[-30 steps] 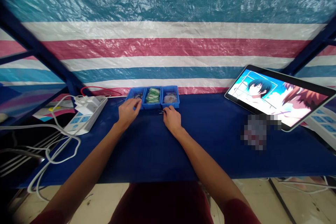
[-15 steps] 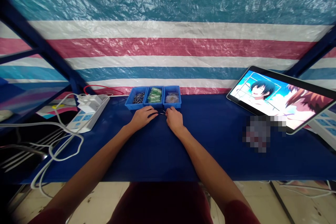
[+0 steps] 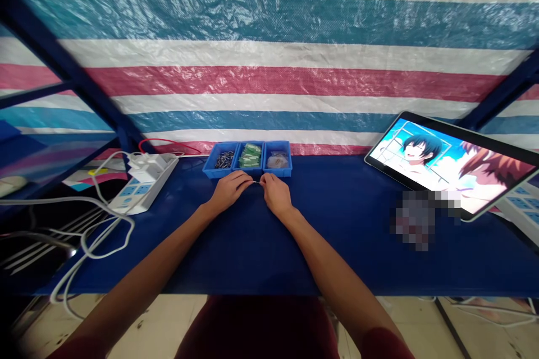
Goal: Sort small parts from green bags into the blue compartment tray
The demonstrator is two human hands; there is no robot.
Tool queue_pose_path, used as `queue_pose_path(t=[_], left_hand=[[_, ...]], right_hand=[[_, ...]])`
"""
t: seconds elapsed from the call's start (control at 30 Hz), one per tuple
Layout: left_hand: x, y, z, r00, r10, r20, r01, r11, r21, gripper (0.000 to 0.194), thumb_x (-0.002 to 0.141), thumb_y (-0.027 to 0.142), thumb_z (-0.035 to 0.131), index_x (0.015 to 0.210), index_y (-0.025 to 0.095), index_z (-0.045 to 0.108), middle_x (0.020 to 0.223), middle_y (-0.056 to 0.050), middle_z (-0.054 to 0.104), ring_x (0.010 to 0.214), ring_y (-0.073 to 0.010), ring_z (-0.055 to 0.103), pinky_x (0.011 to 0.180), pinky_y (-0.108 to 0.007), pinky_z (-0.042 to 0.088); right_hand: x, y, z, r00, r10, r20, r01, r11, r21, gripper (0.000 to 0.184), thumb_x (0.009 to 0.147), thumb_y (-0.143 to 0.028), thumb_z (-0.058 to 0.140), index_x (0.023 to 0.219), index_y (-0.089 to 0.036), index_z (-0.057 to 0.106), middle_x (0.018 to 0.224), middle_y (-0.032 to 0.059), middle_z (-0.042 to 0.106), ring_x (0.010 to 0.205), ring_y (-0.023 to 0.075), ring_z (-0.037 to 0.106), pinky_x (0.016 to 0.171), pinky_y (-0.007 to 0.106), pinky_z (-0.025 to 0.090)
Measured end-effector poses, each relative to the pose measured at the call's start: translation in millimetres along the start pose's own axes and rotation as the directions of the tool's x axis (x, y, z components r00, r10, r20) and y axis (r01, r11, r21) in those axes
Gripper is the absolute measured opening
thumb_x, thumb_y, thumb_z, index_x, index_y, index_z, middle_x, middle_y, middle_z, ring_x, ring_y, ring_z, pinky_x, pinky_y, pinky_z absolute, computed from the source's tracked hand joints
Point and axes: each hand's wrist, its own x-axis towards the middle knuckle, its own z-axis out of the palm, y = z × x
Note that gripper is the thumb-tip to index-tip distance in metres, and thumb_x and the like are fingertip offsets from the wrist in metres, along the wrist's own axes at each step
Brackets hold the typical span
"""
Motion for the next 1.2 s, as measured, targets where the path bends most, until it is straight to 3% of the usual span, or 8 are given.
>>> queue_pose_path(t=[0.13,0.2,0.3,0.37,0.47,0.63,0.87,1.2], left_hand=[[1,2,-5.1,0.996,-0.048,-0.069,0.046,0.999,-0.028,0.028,0.097,0.033,0.039,0.09,0.019,0.062,0.089,-0.005,0.066,0.086,-0.0165,0.06,0.081,-0.029,0.047],[2,2,-8.9,0.984,-0.093,-0.153,0.096,0.995,0.008,0.026,0.097,0.032,0.04,0.09,0.019,0.061,0.091,-0.006,0.065,0.09,-0.0183,0.059,0.085,-0.033,0.045],[3,-4,-12.9,0.91,-0.22,-0.353,0.251,0.967,0.043,0.025,0.097,0.032,0.038,0.089,0.02,0.059,0.101,-0.008,0.064,0.103,-0.022,0.056,0.095,-0.04,0.04],[3,-10,-12.4,0.866,-0.294,-0.405,0.324,0.946,0.008,0.026,0.098,0.032,0.035,0.09,0.02,0.057,0.107,-0.009,0.063,0.11,-0.0225,0.055,0.099,-0.041,0.039],[1,-19,-7.8,0.88,-0.355,-0.315,0.353,0.933,-0.064,0.026,0.097,0.033,0.034,0.093,0.02,0.056,0.106,-0.009,0.065,0.106,-0.0219,0.057,0.096,-0.039,0.042],[1,-19,-3.3,0.898,-0.399,-0.187,0.365,0.912,-0.188,0.025,0.097,0.033,0.036,0.095,0.02,0.056,0.105,-0.006,0.067,0.099,-0.0195,0.061,0.089,-0.033,0.046],[2,-15,2.2,0.883,-0.359,-0.304,0.373,0.928,-0.011,0.023,0.097,0.027,0.035,0.088,0.019,0.054,0.111,-0.011,0.059,0.108,-0.0233,0.054,0.096,-0.039,0.041],[-1,-31,-3.4,0.898,-0.371,-0.238,0.368,0.928,-0.059,0.022,0.095,0.029,0.036,0.085,0.02,0.053,0.098,-0.007,0.056,0.095,-0.0203,0.056,0.088,-0.035,0.044]], right_hand=[[-2,-4,-5,0.998,-0.003,-0.07,0.011,0.993,0.114,0.025,0.095,-0.024,0.041,0.109,-0.02,0.061,0.097,0.0051,0.065,0.088,0.0162,0.06,0.079,0.026,0.046],[-2,-6,-8,0.993,0.013,-0.116,0.001,0.992,0.126,0.029,0.095,-0.024,0.04,0.114,-0.019,0.061,0.102,0.0068,0.063,0.095,0.0171,0.059,0.084,0.027,0.047],[-2,-6,-10,0.966,0.076,-0.246,-0.056,0.995,0.085,0.033,0.092,-0.021,0.04,0.118,-0.019,0.06,0.119,0.0119,0.057,0.113,0.0217,0.051,0.096,0.035,0.043],[-2,-4,-10,0.937,0.138,-0.322,-0.134,0.99,0.035,0.036,0.09,-0.019,0.042,0.122,-0.019,0.058,0.131,0.0143,0.048,0.125,0.0263,0.041,0.105,0.046,0.034],[-1,2,-5,0.92,0.228,-0.319,-0.245,0.969,-0.015,0.044,0.086,-0.018,0.046,0.13,-0.017,0.051,0.143,0.0157,0.035,0.136,0.0309,0.026,0.11,0.055,0.023],[-1,6,1,0.947,0.248,-0.204,-0.254,0.967,0.0,0.047,0.086,-0.019,0.045,0.132,-0.01,0.048,0.148,0.0185,0.029,0.14,0.0299,0.022,0.111,0.046,0.028],[-1,7,1,0.946,0.245,-0.213,-0.245,0.969,0.023,0.045,0.087,-0.02,0.045,0.131,-0.012,0.049,0.147,0.0168,0.032,0.14,0.0298,0.023,0.111,0.047,0.03],[2,12,-1,0.947,0.247,-0.204,-0.23,0.968,0.103,0.041,0.086,-0.019,0.045,0.126,-0.016,0.051,0.146,0.0144,0.032,0.139,0.0275,0.027,0.108,0.044,0.036]])
